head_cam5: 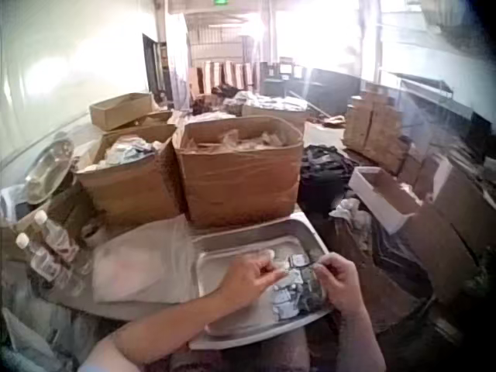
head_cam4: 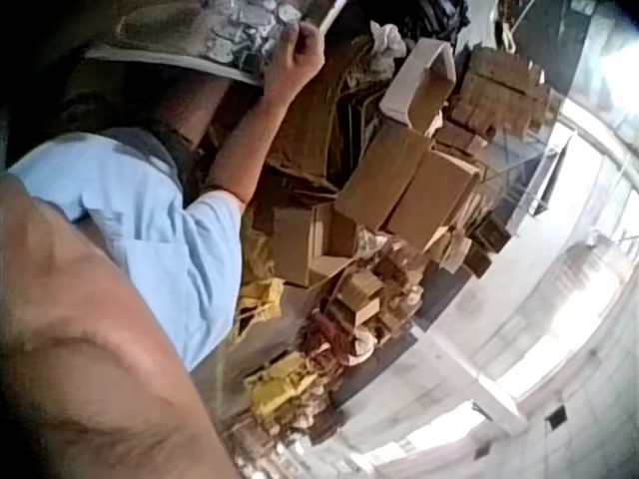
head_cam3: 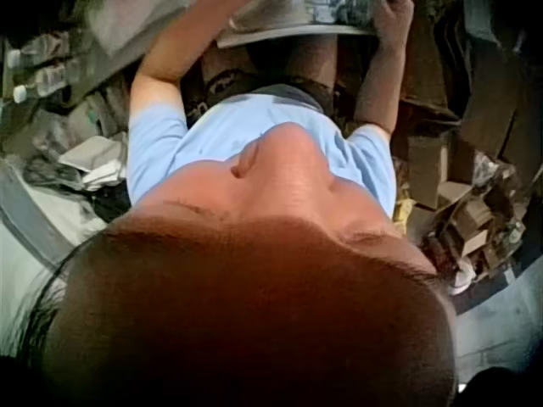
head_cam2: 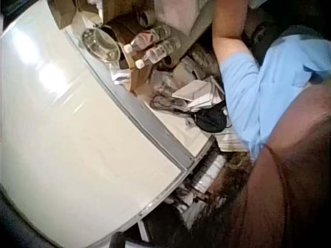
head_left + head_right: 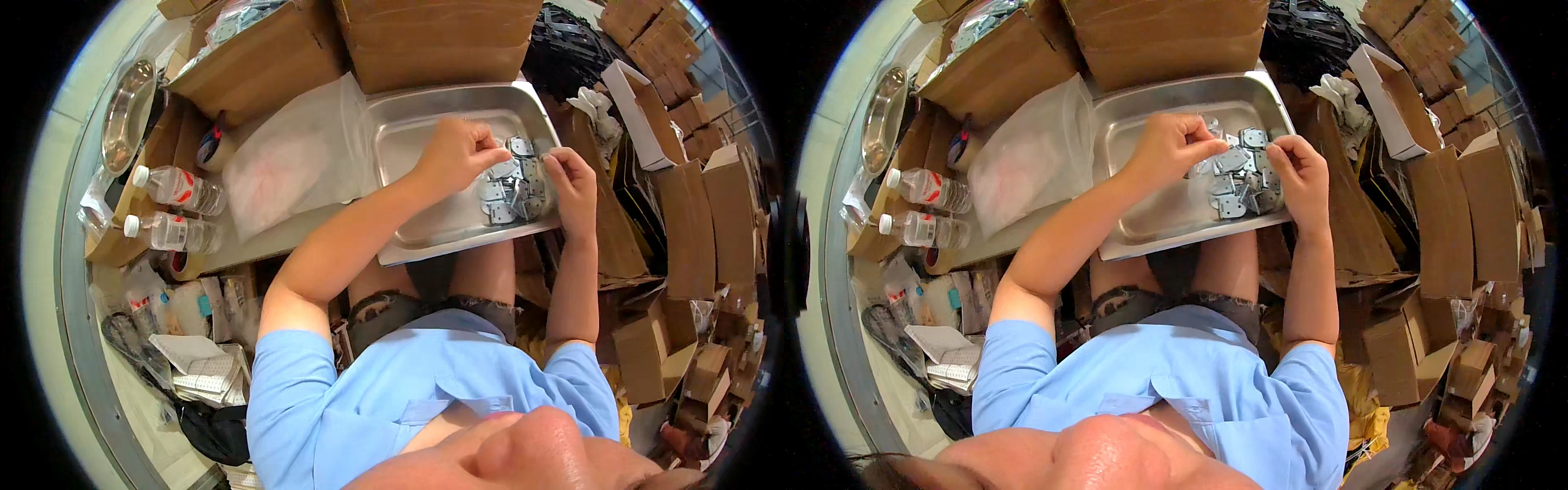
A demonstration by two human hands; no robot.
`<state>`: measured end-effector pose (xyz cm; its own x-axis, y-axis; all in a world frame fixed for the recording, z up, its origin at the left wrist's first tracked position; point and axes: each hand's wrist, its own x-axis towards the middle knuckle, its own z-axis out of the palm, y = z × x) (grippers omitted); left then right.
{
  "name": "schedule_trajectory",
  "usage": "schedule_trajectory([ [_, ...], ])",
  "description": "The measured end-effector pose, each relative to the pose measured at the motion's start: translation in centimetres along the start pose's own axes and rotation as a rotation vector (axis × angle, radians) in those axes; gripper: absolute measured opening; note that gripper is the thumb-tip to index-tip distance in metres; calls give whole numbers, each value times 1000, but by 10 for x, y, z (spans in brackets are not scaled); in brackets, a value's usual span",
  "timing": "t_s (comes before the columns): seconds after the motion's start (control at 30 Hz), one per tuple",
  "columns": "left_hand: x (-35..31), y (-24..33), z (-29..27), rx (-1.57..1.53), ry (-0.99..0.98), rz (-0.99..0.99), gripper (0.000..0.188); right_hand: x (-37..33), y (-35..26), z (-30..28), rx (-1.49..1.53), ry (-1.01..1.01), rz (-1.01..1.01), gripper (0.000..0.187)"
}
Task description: The person is placing metal brackets into small plastic bags by hand at a workstation.
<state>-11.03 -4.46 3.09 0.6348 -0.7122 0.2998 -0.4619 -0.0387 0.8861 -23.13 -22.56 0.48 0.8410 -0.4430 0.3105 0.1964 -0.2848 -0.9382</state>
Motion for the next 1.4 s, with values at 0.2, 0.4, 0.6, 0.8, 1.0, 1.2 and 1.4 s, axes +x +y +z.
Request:
schedule_trajectory([
  [0.2, 2, -15, 7, -32, -21, -6, 22, 0, -2, 2, -19, -36, -26, 7],
  [0.4, 4, -19, 10, -179, 35, 101, 18, 1, -1, 1, -51, -78, -35, 8],
  [0.6, 2, -17, 2, 29, -30, 77, 19, 0, -3, 1, -26, -91, -20, 8],
  [0.8, 7, -33, 17, -28, 159, 291, 28, 2, -8, 7, -16, -139, -57, 6],
  [1.0, 0, -6, 2, 108, -92, 1, 22, 2, -18, 15, -51, -166, -142, 9],
  [1.2, 4, -29, 11, -11, -2, 89, 27, 5, -45, 19, -248, -248, -311, 16],
  [1.4, 2, -15, 4, 270, -39, 102, 29, 11, -53, 19, -361, -334, -329, 17],
])
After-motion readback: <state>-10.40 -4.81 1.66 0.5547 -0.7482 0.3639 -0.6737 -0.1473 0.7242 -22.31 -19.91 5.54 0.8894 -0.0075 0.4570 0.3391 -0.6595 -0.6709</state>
